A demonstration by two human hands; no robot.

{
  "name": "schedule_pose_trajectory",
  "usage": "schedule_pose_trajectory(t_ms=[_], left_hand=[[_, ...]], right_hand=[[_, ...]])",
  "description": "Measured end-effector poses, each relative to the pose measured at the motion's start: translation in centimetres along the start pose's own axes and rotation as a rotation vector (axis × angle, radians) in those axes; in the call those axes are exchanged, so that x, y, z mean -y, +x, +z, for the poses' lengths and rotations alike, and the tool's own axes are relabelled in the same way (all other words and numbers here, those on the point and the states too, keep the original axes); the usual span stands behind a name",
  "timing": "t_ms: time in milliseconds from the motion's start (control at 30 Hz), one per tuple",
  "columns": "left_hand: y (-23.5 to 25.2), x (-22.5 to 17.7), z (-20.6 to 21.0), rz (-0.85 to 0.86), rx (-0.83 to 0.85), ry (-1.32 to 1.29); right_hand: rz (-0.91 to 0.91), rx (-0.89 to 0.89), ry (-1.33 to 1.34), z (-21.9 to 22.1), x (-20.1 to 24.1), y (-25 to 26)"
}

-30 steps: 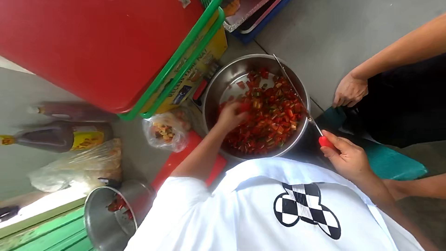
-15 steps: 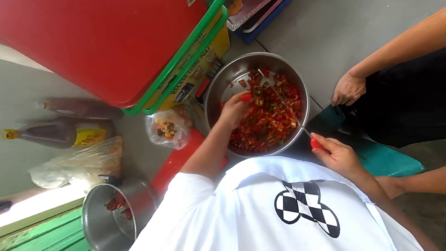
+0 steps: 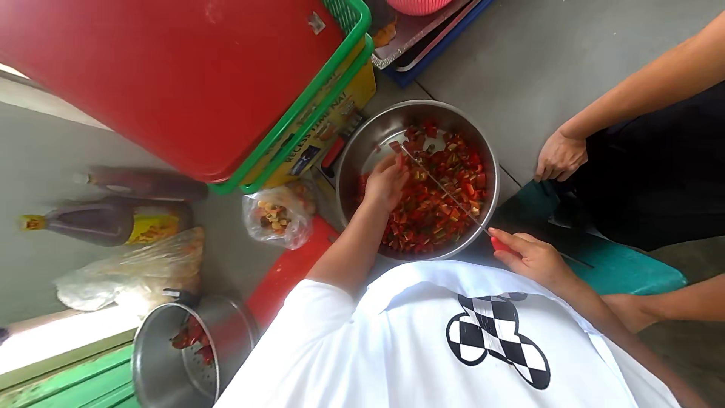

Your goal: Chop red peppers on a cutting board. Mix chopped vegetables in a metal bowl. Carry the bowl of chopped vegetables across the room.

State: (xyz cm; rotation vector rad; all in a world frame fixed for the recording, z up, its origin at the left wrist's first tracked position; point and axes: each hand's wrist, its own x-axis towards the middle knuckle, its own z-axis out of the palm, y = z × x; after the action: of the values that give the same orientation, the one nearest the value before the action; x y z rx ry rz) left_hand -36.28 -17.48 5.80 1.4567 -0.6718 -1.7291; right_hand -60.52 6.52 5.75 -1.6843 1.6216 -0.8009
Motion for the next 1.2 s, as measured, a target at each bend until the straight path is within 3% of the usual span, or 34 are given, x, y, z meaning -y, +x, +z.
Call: schedule_pose_trajectory(t_ms=[333, 600, 900, 1100, 1200], left_hand=[[0.5, 1.0, 1.3, 0.101, -0.19, 0.082], [-3.0, 1.3, 2.8, 0.134, -0.129, 0.014], [-0.5, 0.7, 1.6, 0.119, -0.225, -0.028], [-2.9, 1.2, 1.8, 0.016, -0.058, -0.009], [-3.7, 0.5, 0.9, -0.007, 0.137, 0.463]], right_hand=[[-0.096, -0.035, -0.18, 0.7, -0.4, 0.3], [0.01, -0.009, -0.226, 0.2, 1.1, 2.4], [-0.084, 0.001, -0.165, 0.4, 0.7, 1.2], [-0.035, 0.002, -0.176, 0.6, 1.0, 2.3], [0.075, 0.017, -0.094, -0.5, 1.3, 2.6]])
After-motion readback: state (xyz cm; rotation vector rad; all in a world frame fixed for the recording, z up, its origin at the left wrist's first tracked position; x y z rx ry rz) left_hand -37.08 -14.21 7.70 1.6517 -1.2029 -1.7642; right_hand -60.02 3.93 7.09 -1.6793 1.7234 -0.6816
